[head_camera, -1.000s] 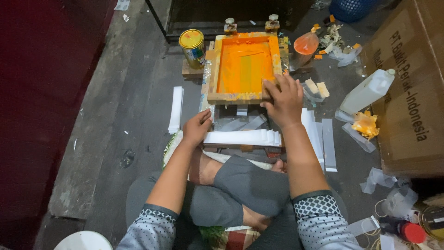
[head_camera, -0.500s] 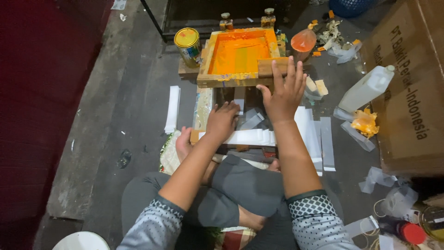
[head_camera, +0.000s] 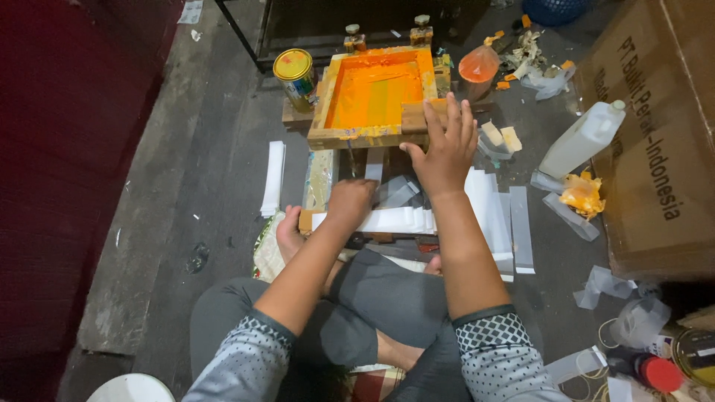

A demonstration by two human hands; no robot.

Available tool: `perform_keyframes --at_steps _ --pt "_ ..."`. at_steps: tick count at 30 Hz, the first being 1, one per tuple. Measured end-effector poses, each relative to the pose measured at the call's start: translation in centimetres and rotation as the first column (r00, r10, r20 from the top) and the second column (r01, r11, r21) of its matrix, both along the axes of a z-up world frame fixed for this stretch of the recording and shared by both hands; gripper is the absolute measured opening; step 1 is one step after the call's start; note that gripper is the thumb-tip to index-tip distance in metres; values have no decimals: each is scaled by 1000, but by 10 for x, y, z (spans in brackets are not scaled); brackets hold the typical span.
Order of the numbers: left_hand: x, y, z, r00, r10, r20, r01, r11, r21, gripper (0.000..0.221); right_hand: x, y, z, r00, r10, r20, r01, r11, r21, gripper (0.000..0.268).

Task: The person prepares white strips by hand, pulling them from a stack, aligning them, and placing them onto a work surface near a screen-printing frame.

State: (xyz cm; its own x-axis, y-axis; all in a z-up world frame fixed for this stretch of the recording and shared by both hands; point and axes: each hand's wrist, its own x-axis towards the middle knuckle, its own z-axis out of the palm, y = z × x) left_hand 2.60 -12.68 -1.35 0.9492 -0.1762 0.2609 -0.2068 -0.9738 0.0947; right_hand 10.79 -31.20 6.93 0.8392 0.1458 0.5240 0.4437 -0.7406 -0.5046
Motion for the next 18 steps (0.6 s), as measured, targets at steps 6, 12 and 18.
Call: perform_keyframes --at_steps 6,12,18 --pt "-44 23 11 997 3 80 15 975 -223 30 -1 -4 -1 997 35 -75 -38 999 -30 89" --pt "-92 43 -6 899 259 353 -118 920 -375 32 -2 -6 -9 992 55 -112 -69 989 -128 92" --pt "-114 43 24 852 459 254 -116 637 -762 26 -3 -5 -41 987 50 -154 -88 964 -250 91"
